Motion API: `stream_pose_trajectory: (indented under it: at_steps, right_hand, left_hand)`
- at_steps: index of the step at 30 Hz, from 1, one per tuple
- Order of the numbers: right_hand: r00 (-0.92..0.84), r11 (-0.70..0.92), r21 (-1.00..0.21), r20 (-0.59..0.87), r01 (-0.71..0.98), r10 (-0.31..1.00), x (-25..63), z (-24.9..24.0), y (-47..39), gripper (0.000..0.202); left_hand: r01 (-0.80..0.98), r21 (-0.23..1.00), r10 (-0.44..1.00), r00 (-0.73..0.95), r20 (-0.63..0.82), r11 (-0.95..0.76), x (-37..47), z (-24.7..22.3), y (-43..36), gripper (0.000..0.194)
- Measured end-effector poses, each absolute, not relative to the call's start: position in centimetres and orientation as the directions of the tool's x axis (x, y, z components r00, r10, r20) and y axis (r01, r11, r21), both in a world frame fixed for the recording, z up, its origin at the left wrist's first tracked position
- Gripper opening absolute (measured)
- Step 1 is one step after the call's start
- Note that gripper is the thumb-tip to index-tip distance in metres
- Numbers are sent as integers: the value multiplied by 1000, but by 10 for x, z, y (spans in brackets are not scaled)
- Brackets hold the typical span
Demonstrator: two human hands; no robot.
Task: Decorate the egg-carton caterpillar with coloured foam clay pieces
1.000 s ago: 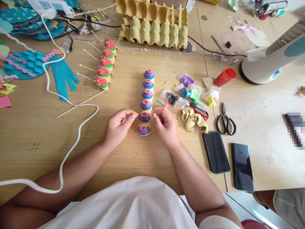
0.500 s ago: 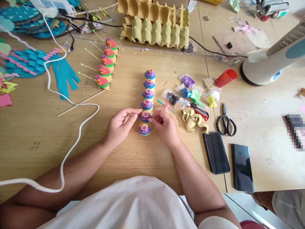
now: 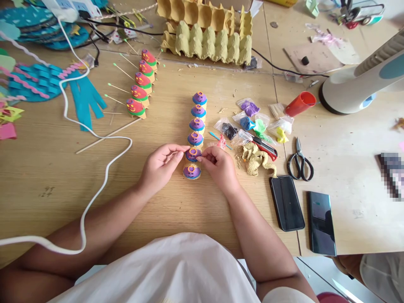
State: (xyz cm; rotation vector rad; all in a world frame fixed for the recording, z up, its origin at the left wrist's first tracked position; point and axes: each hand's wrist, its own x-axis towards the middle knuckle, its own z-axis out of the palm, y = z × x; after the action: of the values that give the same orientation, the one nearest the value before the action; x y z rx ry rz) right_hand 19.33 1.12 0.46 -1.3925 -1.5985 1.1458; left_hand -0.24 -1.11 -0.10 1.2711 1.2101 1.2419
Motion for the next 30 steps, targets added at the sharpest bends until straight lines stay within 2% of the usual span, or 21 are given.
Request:
stream_pose_trajectory:
  at_steps: [16, 30]
  right_hand:
    - [-172, 12, -926, -57, 378, 983, 193, 7, 13, 22]
    - [-173, 13, -948, -45, 319, 984, 195, 6, 14, 20]
  left_hand:
    - [33, 998, 998, -4, 61, -61, -2, -1, -11, 28]
    - [36, 998, 998, 5, 60, -60, -3, -2, -11, 24]
